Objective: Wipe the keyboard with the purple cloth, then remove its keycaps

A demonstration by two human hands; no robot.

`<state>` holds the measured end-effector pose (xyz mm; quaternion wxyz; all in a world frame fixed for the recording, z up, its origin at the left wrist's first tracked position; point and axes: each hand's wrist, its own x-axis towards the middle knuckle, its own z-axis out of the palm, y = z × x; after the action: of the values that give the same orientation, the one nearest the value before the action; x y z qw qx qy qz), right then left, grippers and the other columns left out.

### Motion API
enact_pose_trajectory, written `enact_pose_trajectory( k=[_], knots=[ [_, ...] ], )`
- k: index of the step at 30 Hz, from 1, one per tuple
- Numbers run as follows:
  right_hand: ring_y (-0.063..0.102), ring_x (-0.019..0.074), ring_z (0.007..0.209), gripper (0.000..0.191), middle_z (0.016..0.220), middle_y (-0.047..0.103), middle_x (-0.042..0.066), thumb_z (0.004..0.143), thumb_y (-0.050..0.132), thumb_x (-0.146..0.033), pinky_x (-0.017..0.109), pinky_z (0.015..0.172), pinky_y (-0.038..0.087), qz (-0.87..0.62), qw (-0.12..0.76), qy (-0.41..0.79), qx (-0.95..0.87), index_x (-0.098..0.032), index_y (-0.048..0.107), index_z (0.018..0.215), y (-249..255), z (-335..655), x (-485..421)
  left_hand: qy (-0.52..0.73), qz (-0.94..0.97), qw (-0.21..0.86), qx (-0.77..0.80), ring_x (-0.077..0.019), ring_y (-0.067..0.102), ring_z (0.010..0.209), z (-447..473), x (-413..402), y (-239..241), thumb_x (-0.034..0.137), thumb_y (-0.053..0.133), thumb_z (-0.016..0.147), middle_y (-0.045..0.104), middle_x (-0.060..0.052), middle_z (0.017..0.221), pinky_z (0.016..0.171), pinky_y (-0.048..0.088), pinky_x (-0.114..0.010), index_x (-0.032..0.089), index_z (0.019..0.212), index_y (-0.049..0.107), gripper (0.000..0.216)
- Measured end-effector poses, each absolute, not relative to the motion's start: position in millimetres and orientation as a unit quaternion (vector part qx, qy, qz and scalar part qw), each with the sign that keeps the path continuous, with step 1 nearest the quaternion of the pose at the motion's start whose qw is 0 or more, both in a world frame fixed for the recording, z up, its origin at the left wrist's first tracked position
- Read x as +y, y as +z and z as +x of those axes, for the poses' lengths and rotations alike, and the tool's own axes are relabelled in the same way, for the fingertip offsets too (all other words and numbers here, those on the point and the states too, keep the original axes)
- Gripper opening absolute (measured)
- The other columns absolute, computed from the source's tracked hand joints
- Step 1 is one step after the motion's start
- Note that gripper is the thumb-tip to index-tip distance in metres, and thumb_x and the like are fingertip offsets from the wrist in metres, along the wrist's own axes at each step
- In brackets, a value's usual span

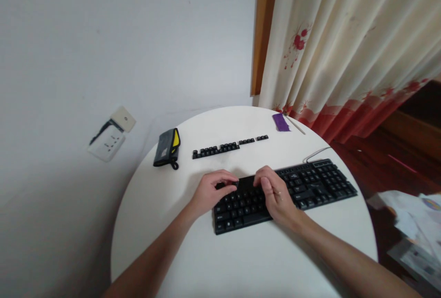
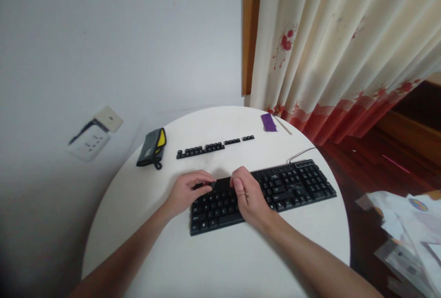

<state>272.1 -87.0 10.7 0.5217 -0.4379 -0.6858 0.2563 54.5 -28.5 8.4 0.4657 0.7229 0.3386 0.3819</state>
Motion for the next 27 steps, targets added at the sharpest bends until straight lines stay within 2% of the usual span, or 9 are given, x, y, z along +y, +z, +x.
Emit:
enact_pose_trajectory(
  k=[3,6,12,17,20,23,27],
  knots=[
    [0.057,0.0183,0.082,0.019,0.091,0.057,0.005,0.100,0.040,-0.021,0.031,0.075,0.046,-0.439,0.460,0.257,-0.728,-0.023,0.058,0.105,8.2,270.1,-88.9,0.384,0.706,0.497,0.328,-0.0194,0.067,0.082,57.4,-31.7,8.0,0.026,0.081,0.076,0.074,-0.009,0.091,0.077,0.054,-0.031,0.016,0.088,0.077,0.017],
    [0.057,0.0168,0.079,0.020,0.093,0.057,0.004,0.095,0.051,-0.019,0.028,0.072,0.047,-0.442,0.418,0.250,-0.753,-0.024,0.059,0.113,6.6,266.3,-91.2,0.391,0.684,0.538,0.300,-0.0178,0.067,0.078,59.7,-34.3,5.8,0.026,0.085,0.071,0.073,-0.010,0.092,0.071,0.054,-0.029,0.014,0.086,0.076,0.021],
    [0.063,0.0160,0.083,0.022,0.098,0.060,0.004,0.089,0.061,-0.016,0.026,0.072,0.050,-0.430,0.411,0.239,-0.767,-0.024,0.063,0.109,2.2,261.4,-92.1,0.411,0.671,0.560,0.260,-0.0139,0.064,0.074,59.3,-34.0,1.5,0.021,0.088,0.065,0.065,-0.006,0.089,0.066,0.054,-0.025,0.015,0.081,0.074,0.023],
    [0.063,0.0157,0.080,0.019,0.097,0.062,0.004,0.088,0.062,-0.017,0.026,0.070,0.050,-0.430,0.414,0.230,-0.769,-0.023,0.063,0.105,3.6,257.9,-95.5,0.398,0.686,0.554,0.253,-0.0146,0.063,0.073,59.0,-33.9,1.9,0.024,0.089,0.064,0.065,-0.006,0.089,0.066,0.053,-0.026,0.016,0.082,0.073,0.026],
    [0.062,0.0159,0.078,0.014,0.091,0.061,0.004,0.089,0.061,-0.019,0.026,0.069,0.048,-0.449,0.415,0.208,-0.763,-0.022,0.064,0.103,10.1,262.9,-88.6,0.429,0.708,0.490,0.273,-0.0172,0.063,0.076,58.1,-31.1,4.2,0.034,0.079,0.078,0.066,-0.007,0.084,0.070,0.052,-0.028,0.015,0.079,0.073,0.020],
    [0.059,0.0162,0.074,0.009,0.083,0.061,0.002,0.089,0.062,-0.023,0.027,0.068,0.045,-0.515,0.400,0.152,-0.742,-0.021,0.066,0.097,16.3,277.0,-61.6,0.501,0.679,0.426,0.326,-0.0151,0.060,0.068,54.6,-24.8,5.2,0.043,0.053,0.096,0.064,-0.006,0.075,0.065,0.048,-0.027,0.014,0.072,0.069,0.040],
    [0.060,0.0179,0.075,0.011,0.081,0.067,0.002,0.085,0.067,-0.028,0.027,0.068,0.041,-0.606,0.297,0.095,-0.732,-0.020,0.069,0.092,15.5,293.0,-5.8,0.554,0.620,0.389,0.397,-0.0126,0.053,0.058,48.6,-17.4,2.8,0.044,0.045,0.100,0.057,-0.002,0.063,0.058,0.043,-0.025,0.014,0.069,0.063,0.046]
  ],
)
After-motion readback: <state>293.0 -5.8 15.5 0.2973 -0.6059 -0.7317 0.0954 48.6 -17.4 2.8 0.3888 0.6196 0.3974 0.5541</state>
